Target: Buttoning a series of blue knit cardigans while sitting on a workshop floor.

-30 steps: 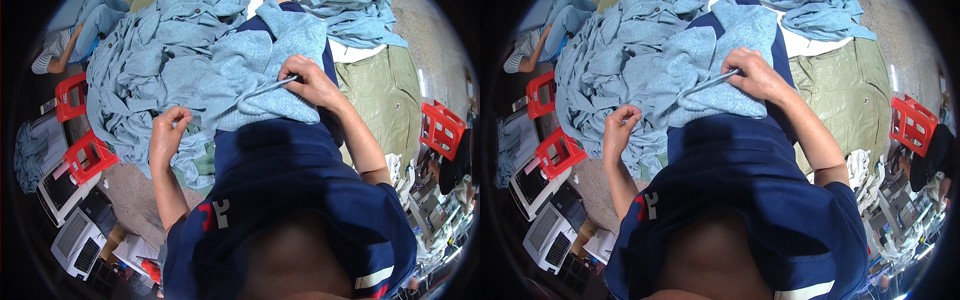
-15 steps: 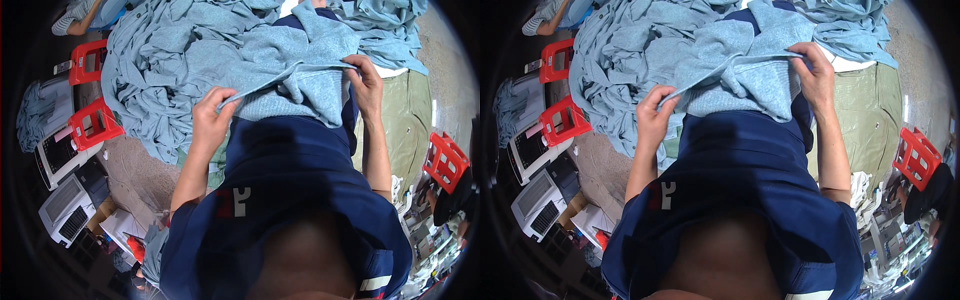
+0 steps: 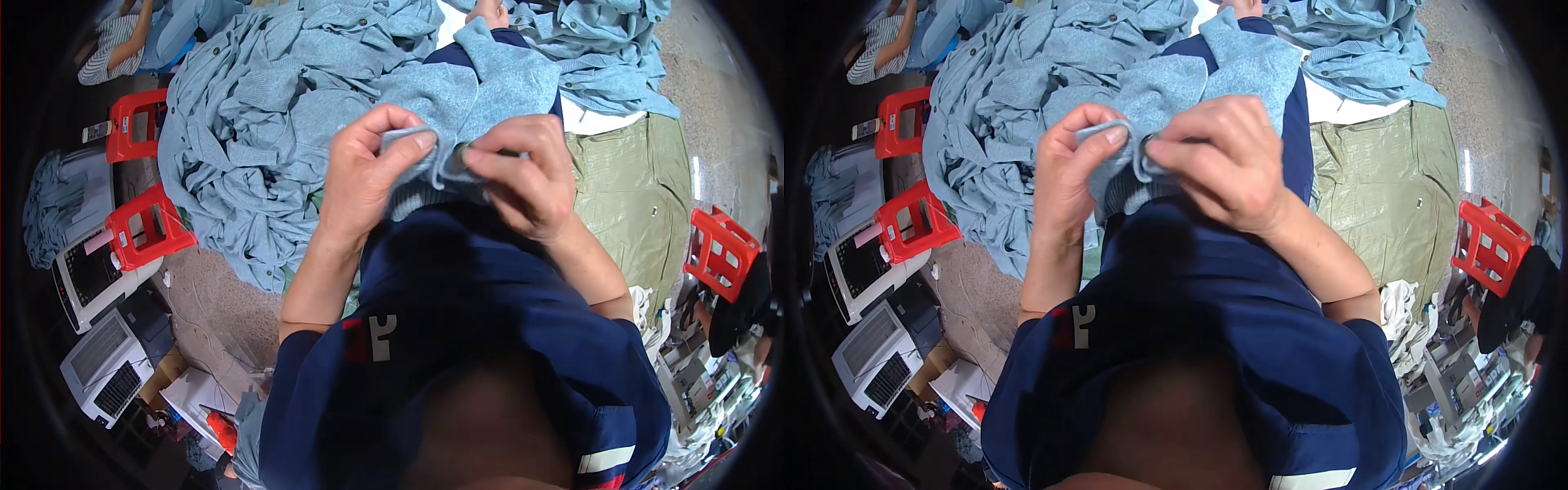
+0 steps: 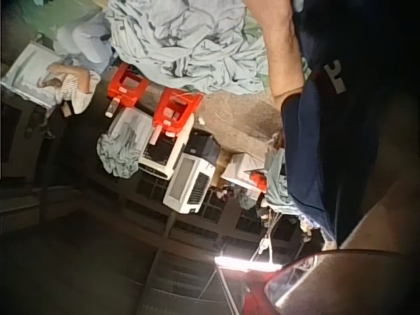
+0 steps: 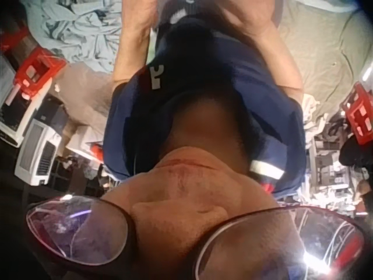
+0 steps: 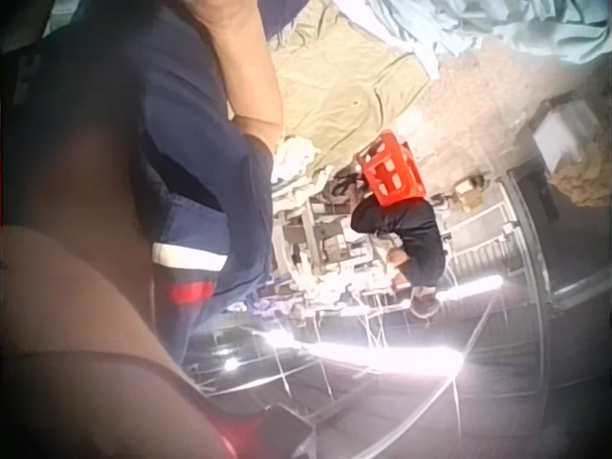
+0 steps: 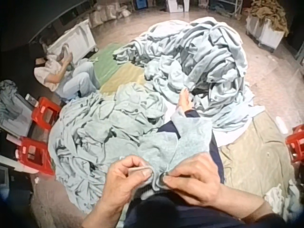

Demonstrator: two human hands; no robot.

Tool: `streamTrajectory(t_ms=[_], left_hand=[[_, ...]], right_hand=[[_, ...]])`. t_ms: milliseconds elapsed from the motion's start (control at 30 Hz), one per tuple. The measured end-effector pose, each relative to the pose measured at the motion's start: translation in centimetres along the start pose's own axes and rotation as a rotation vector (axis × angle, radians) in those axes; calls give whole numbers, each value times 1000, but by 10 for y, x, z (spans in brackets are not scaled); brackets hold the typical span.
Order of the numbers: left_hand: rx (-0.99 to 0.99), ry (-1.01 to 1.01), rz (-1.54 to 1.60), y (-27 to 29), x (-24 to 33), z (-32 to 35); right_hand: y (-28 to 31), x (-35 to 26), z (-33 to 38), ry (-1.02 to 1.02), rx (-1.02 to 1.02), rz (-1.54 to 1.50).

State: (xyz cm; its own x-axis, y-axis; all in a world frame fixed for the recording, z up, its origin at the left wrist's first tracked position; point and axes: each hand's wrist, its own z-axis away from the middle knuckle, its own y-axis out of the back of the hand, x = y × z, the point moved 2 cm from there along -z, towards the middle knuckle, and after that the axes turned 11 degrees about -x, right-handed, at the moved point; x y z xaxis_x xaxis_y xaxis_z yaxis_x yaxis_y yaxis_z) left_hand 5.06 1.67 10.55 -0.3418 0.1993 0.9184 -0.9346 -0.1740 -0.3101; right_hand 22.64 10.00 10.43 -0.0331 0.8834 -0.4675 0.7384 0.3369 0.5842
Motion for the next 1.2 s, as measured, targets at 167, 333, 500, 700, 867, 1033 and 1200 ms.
streamTrajectory(t_ms=[167,333,500,700,867,1033,1200], left_hand=[[-141,-13,337,36,26,0],[-110,33,458,33,11,-5],[-131,19,437,-1,6,-10],[-60,-166,-75,-15,6,-3],[-95,-329,-420,-17,1,0],[-90,-453,-828,-11,4,6],[-104,-401,-809,-7,-3,2]], right_hand=[[30,60,22,-431,148,31],[26,76,35,-554,289,11],[13,8,-3,-111,20,-120],[-7,4,-7,-122,84,-108],[-12,0,-1,-149,28,-118],[-27,4,2,-454,-29,-637],[-28,10,5,-452,-226,-417]])
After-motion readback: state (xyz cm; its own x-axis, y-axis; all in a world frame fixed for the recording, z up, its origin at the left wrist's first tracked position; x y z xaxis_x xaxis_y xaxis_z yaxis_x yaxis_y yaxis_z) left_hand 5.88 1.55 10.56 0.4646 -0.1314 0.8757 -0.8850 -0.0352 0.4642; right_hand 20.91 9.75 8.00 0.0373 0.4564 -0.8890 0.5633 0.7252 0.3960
